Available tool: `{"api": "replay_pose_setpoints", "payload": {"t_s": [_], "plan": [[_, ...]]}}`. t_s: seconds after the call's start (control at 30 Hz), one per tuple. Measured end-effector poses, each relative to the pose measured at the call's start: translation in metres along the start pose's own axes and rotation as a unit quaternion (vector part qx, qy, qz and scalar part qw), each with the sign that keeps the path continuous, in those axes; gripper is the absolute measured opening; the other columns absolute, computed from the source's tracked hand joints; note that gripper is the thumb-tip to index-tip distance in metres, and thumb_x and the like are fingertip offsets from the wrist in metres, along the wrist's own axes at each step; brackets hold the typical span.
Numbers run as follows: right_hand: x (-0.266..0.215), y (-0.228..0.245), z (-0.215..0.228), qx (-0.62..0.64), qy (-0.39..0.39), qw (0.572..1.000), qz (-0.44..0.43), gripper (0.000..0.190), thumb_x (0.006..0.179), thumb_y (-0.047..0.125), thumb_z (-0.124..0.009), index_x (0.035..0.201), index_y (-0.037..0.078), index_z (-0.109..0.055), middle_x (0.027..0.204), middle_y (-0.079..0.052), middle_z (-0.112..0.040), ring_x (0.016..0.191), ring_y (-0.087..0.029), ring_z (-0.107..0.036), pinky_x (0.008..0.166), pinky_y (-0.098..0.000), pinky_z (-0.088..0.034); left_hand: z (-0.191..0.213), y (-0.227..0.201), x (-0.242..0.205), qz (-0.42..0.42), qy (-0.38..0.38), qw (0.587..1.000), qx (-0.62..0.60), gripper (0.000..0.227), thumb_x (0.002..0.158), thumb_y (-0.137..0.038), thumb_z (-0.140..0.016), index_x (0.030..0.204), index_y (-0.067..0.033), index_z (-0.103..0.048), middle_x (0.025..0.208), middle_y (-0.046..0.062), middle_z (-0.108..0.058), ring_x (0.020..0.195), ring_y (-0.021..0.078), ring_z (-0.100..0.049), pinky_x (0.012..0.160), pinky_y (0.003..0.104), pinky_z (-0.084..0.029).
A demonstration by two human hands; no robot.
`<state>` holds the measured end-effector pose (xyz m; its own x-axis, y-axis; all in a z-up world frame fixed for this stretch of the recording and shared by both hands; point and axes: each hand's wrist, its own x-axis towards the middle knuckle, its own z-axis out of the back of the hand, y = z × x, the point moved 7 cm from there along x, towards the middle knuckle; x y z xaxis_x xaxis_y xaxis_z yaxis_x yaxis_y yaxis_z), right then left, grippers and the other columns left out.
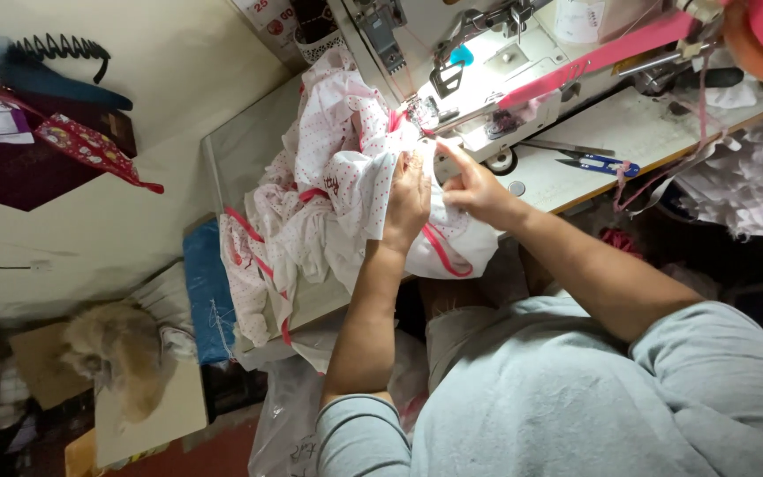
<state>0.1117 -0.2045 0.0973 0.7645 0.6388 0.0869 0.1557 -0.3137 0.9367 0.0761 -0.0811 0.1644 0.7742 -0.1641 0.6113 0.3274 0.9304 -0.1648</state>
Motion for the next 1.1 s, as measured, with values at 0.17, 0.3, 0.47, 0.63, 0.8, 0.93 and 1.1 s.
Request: {"api": "replay_pose_setpoints", "payload": {"t_s": [0.17, 0.3, 0.47, 0.63, 0.8, 0.93, 1.1], "plan": [[-0.063, 0.057, -0.043, 0.071, 0.014, 0.995, -0.069, 0.027, 0.082, -0.002, -0.072, 0.108, 0.005, -0.073, 0.08, 0.0, -0.063, 0.065, -0.005, -0.055, 0.059, -0.0193, -0.044, 0.01, -0.014, -0.001, 0.038, 0.018, 0.998, 0.041, 0.049, 0.1, -0.024, -0.051, 0.138, 0.0065, -0.058, 0.142, 0.027, -0.056, 0.138, 0.036, -0.05, 0.123, 0.047, -0.027], [-0.085, 0.067, -0.018, 0.032, 0.004, 0.992, -0.119, 0.015, 0.089, -0.006, -0.064, 0.095, 0.0, -0.076, 0.07, -0.004, -0.062, 0.064, -0.008, -0.052, 0.063, -0.0193, -0.046, -0.032, 0.006, -0.011, 0.101, 0.008, 0.995, -0.01, 0.053, 0.099, -0.017, -0.051, 0.138, 0.0178, -0.051, 0.144, 0.037, -0.051, 0.139, 0.045, -0.046, 0.124, 0.053, -0.022], [-0.072, 0.029, 0.042, -0.009, 0.025, 0.997, -0.076, 0.023, 0.085, -0.012, -0.065, 0.106, -0.006, -0.072, 0.078, -0.012, -0.066, 0.078, -0.013, -0.06, 0.069, -0.031, -0.057, -0.073, 0.004, -0.009, 0.141, -0.009, 0.99, 0.001, 0.06, 0.098, -0.023, -0.05, 0.141, 0.0187, -0.045, 0.148, 0.037, -0.048, 0.143, 0.0436, -0.044, 0.126, 0.051, -0.021], [-0.064, 0.018, 0.069, 0.104, -0.059, 0.984, -0.132, 0.011, 0.099, 0.007, -0.061, 0.099, 0.0, -0.07, 0.072, -0.01, -0.07, 0.062, -0.014, -0.071, 0.056, -0.0328, -0.059, -0.066, -0.011, 0.012, 0.189, -0.039, 0.981, 0.03, 0.062, 0.098, -0.026, -0.05, 0.14, 0.0181, -0.042, 0.147, 0.036, -0.047, 0.144, 0.0413, -0.043, 0.128, 0.051, -0.019], [-0.057, -0.007, 0.088, 0.099, -0.091, 0.98, -0.147, 0.011, 0.098, 0.013, -0.065, 0.1, 0.004, -0.07, 0.075, -0.009, -0.071, 0.063, -0.017, -0.071, 0.055, -0.0344, -0.059, -0.117, 0.048, -0.013, 0.192, -0.056, 0.979, 0.031, 0.071, 0.085, -0.022, -0.06, 0.143, 0.014, -0.043, 0.144, 0.035, -0.05, 0.14, 0.0444, -0.047, 0.125, 0.052, -0.023], [-0.057, -0.048, 0.091, 0.103, -0.084, 0.977, -0.17, 0.015, 0.097, 0.01, -0.065, 0.109, 0.003, -0.07, 0.094, -0.017, -0.077, 0.079, -0.029, -0.076, 0.065, -0.0469, -0.063, -0.039, 0.012, 0.002, 0.182, -0.058, 0.98, 0.063, 0.056, 0.086, -0.014, -0.06, 0.138, 0.0059, -0.057, 0.137, 0.032, -0.058, 0.131, 0.041, -0.058, 0.117, 0.044, -0.039], [-0.069, -0.017, 0.051, 0.105, -0.072, 0.975, -0.183, 0.02, 0.096, 0.011, -0.065, 0.113, 0.001, -0.069, 0.101, -0.015, -0.077, 0.087, -0.03, -0.076, 0.07, -0.05, -0.063, -0.026, 0.014, 0.014, 0.188, -0.024, 0.982, -0.002, 0.063, 0.08, -0.009, -0.06, 0.142, 0.0042, -0.056, 0.139, 0.028, -0.059, 0.131, 0.0389, -0.058, 0.118, 0.042, -0.041]]}}
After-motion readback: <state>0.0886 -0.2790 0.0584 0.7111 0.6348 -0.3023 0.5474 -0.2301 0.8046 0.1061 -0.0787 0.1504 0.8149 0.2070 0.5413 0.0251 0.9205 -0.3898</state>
